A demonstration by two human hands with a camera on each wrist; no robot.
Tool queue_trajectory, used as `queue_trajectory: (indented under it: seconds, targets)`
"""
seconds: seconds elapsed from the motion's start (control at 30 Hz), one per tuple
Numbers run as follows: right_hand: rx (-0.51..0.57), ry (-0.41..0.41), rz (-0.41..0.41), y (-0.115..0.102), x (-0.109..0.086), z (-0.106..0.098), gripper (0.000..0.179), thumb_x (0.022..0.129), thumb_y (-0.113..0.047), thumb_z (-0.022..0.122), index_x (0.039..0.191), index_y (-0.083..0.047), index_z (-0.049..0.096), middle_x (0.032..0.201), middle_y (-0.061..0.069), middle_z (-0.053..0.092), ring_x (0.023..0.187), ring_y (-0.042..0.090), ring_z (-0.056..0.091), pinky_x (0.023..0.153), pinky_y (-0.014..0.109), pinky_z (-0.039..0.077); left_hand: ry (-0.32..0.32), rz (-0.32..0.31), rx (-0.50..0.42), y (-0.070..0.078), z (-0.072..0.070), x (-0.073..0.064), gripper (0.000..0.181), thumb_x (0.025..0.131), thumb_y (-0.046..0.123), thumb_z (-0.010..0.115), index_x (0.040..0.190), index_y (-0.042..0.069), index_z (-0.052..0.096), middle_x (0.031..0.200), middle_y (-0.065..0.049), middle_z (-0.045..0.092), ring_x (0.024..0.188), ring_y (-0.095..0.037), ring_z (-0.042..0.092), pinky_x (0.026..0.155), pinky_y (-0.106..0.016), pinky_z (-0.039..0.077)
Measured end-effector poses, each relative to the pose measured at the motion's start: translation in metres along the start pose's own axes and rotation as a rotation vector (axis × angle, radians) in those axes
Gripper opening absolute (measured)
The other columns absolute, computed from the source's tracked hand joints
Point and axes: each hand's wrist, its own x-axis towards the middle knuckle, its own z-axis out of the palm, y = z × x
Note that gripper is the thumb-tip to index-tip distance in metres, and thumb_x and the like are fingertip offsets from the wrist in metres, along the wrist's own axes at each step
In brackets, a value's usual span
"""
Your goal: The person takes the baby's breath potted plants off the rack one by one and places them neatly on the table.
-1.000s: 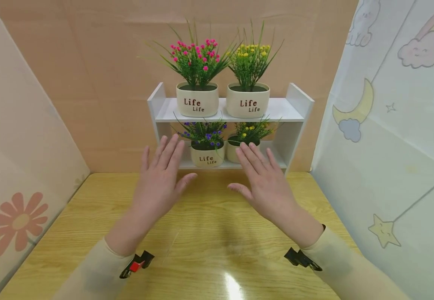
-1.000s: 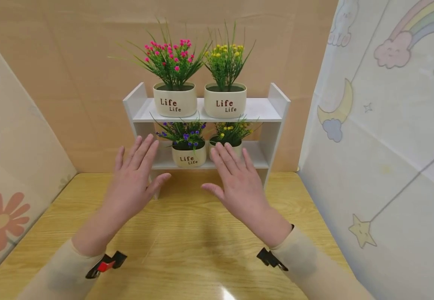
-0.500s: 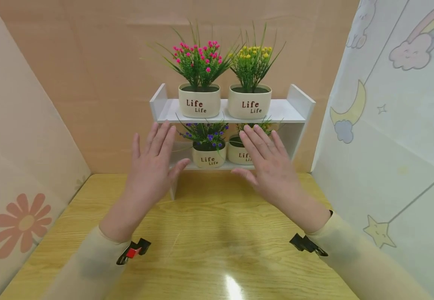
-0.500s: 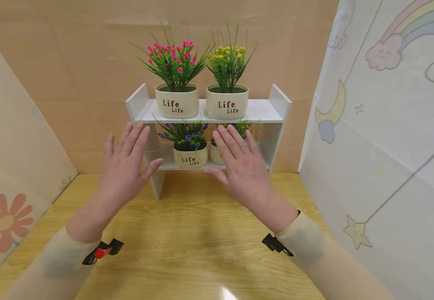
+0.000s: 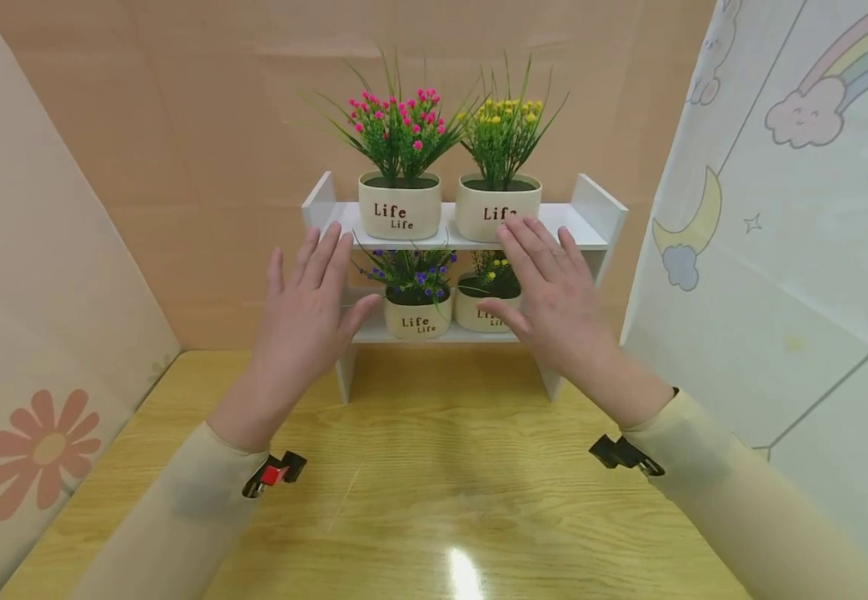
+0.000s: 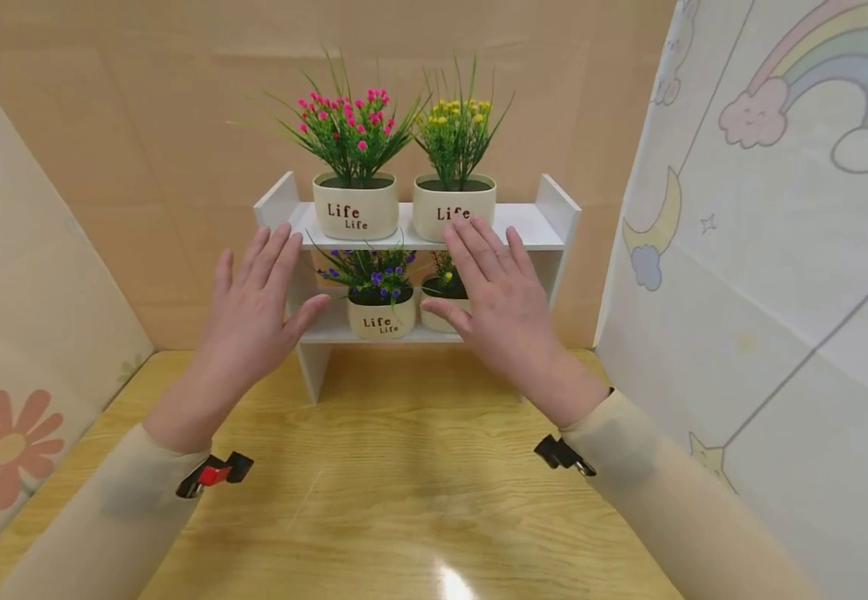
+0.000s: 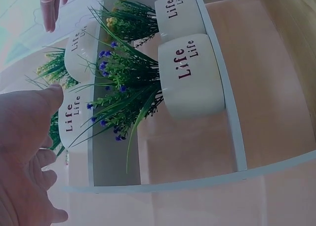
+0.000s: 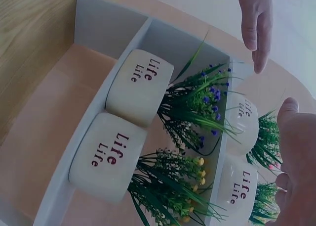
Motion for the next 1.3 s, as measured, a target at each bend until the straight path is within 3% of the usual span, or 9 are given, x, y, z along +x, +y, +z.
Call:
queue_trajectory:
  seconds: [0.3, 0.6, 1.0, 1.3]
  targets:
    - [0.043, 0.003, 0.040, 0.014, 0.013, -0.006, 0.092, 0.105, -0.043, 0.076, 0.172, 0.000, 0.030, 0.179, 0.018, 0.030, 0.168, 0.035, 0.021, 0.137, 0.053, 0.007, -0.033, -0.043, -0.016, -0.002, 0.003, 0.012, 0.088, 0.112, 0.054, 0.060, 0.177, 0.008, 0.021, 0.184, -0.009, 0.013, 0.170, -0.031, 0.004, 0.134, -0.062, -0.008]
    - [0.062, -0.009, 0.082, 0.023, 0.022, -0.007, 0.092, 0.107, -0.045, 0.073, 0.174, -0.002, 0.027, 0.180, 0.018, 0.026, 0.169, 0.034, 0.016, 0.137, 0.052, 0.006, -0.071, -0.072, -0.018, -0.006, 0.009, 0.023, 0.091, 0.113, 0.059, 0.054, 0.177, 0.007, 0.017, 0.185, -0.008, 0.007, 0.170, -0.028, -0.004, 0.134, -0.062, -0.008]
    - [0.111, -0.037, 0.150, 0.034, 0.029, -0.008, 0.088, 0.111, -0.046, 0.067, 0.174, -0.002, 0.026, 0.182, 0.017, 0.021, 0.168, 0.036, 0.016, 0.138, 0.049, 0.005, -0.109, -0.077, -0.044, -0.010, 0.016, 0.032, 0.094, 0.112, 0.056, 0.057, 0.177, 0.006, 0.011, 0.184, -0.012, 0.008, 0.170, -0.030, -0.003, 0.134, -0.056, -0.010]
    - [0.121, -0.075, 0.182, 0.039, 0.035, -0.010, 0.088, 0.113, -0.046, 0.063, 0.176, -0.004, 0.019, 0.182, 0.017, 0.018, 0.169, 0.036, 0.014, 0.137, 0.049, 0.003, -0.106, -0.098, -0.056, -0.009, 0.022, 0.035, 0.097, 0.111, 0.054, 0.063, 0.177, 0.004, 0.012, 0.182, -0.018, 0.018, 0.170, -0.034, 0.005, 0.135, -0.057, -0.008]
